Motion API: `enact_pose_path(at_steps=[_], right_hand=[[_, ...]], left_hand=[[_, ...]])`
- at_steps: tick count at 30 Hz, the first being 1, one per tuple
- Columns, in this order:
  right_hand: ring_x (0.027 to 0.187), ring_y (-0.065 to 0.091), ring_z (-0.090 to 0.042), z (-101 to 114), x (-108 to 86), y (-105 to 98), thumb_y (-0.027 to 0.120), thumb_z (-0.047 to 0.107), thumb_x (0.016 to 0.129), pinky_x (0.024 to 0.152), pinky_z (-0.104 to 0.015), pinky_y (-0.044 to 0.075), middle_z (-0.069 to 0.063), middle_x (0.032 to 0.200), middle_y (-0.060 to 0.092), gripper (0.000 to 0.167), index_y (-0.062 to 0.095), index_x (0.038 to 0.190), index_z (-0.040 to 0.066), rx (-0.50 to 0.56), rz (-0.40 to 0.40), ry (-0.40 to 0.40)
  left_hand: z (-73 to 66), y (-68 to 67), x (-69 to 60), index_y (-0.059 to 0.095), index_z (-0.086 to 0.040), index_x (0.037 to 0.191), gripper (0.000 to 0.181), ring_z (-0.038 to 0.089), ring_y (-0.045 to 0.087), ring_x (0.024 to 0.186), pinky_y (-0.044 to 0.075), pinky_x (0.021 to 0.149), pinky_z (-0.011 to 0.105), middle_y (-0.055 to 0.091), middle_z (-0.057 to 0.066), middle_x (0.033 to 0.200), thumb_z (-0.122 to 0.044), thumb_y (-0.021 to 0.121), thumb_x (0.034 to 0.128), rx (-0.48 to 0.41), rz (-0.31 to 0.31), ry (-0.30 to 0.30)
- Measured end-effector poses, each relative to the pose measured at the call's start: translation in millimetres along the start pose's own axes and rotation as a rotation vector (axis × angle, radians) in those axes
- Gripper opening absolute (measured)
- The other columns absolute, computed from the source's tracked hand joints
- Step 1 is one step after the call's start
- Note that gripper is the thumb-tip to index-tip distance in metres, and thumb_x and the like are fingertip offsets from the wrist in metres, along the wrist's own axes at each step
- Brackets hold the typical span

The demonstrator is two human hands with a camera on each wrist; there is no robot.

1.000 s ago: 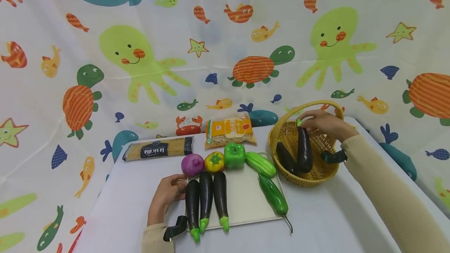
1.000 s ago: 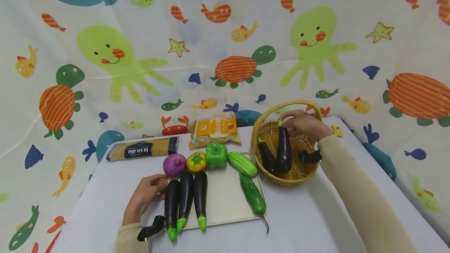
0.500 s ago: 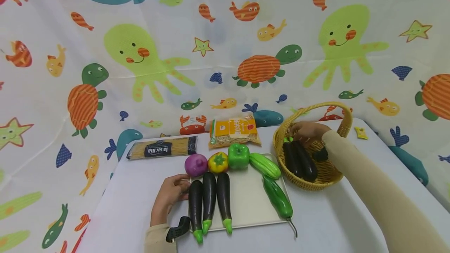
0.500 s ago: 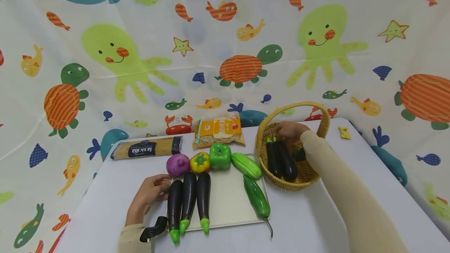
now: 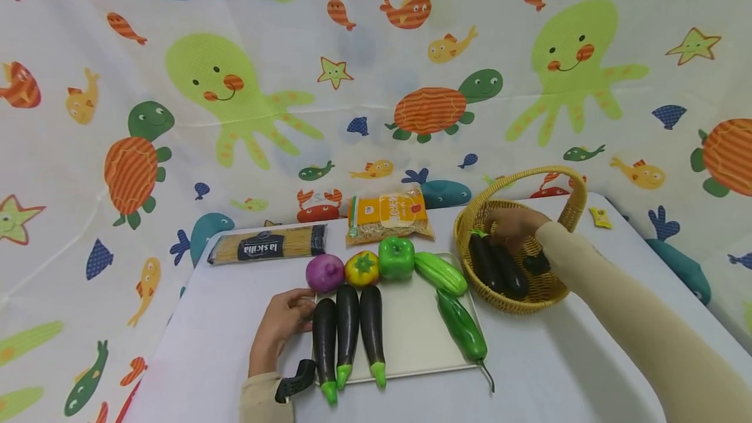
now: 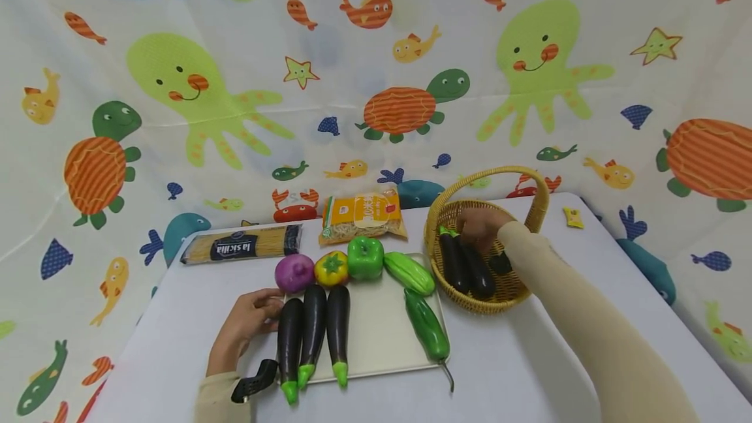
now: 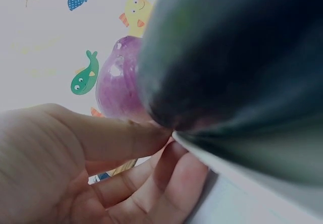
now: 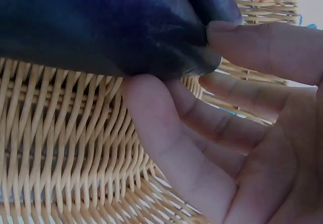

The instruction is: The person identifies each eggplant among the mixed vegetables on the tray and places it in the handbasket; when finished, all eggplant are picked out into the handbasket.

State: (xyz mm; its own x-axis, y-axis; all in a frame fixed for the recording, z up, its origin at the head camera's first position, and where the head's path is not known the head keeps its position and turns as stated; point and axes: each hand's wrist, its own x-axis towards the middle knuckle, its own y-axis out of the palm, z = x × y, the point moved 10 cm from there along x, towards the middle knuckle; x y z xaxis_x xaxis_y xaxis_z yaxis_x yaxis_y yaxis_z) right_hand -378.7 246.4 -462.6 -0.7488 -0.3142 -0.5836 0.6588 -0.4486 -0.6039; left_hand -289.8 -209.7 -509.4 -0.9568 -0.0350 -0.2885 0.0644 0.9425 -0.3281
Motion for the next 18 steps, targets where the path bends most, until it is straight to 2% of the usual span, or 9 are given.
enact_pose_path(at_steps=[6, 13, 18], right_hand=[[0.101, 0.065, -0.034, 2.4, 1.8, -1.6, 0.055, 0.004, 0.101, 0.082, -0.045, 0.063, -0.026, 0.126, 0.056, 0.038, 0.049, 0.136, -0.008, 0.041, -0.028, -0.001], [0.097, 0.064, -0.032, 8.4, 4.1, -6.1, 0.054, 0.002, 0.100, 0.079, -0.044, 0.063, -0.028, 0.124, 0.057, 0.040, 0.049, 0.137, -0.012, -0.005, -0.068, -0.056], [0.100, 0.065, -0.034, 9.6, 3.8, -6.0, 0.054, 0.004, 0.101, 0.080, -0.046, 0.063, -0.026, 0.121, 0.059, 0.037, 0.052, 0.135, -0.011, 0.001, -0.071, -0.060]], left_hand=[[1.7, -0.5, -0.1, 0.061, 0.012, 0.129, 0.035, 0.019, 0.066, 0.081, 0.063, 0.065, 0.034, 0.070, 0.013, 0.094, 0.011, 0.053, 0.0945, 0.002, -0.006, -0.001], [0.9, -0.5, -1.2, 0.061, 0.011, 0.129, 0.035, 0.019, 0.065, 0.081, 0.063, 0.065, 0.034, 0.070, 0.011, 0.093, 0.010, 0.053, 0.0949, 0.012, -0.007, -0.006], [-1.1, -1.5, -1.3, 0.062, 0.011, 0.128, 0.035, 0.019, 0.065, 0.080, 0.063, 0.065, 0.035, 0.070, 0.011, 0.093, 0.011, 0.052, 0.0945, 0.017, -0.012, -0.003]])
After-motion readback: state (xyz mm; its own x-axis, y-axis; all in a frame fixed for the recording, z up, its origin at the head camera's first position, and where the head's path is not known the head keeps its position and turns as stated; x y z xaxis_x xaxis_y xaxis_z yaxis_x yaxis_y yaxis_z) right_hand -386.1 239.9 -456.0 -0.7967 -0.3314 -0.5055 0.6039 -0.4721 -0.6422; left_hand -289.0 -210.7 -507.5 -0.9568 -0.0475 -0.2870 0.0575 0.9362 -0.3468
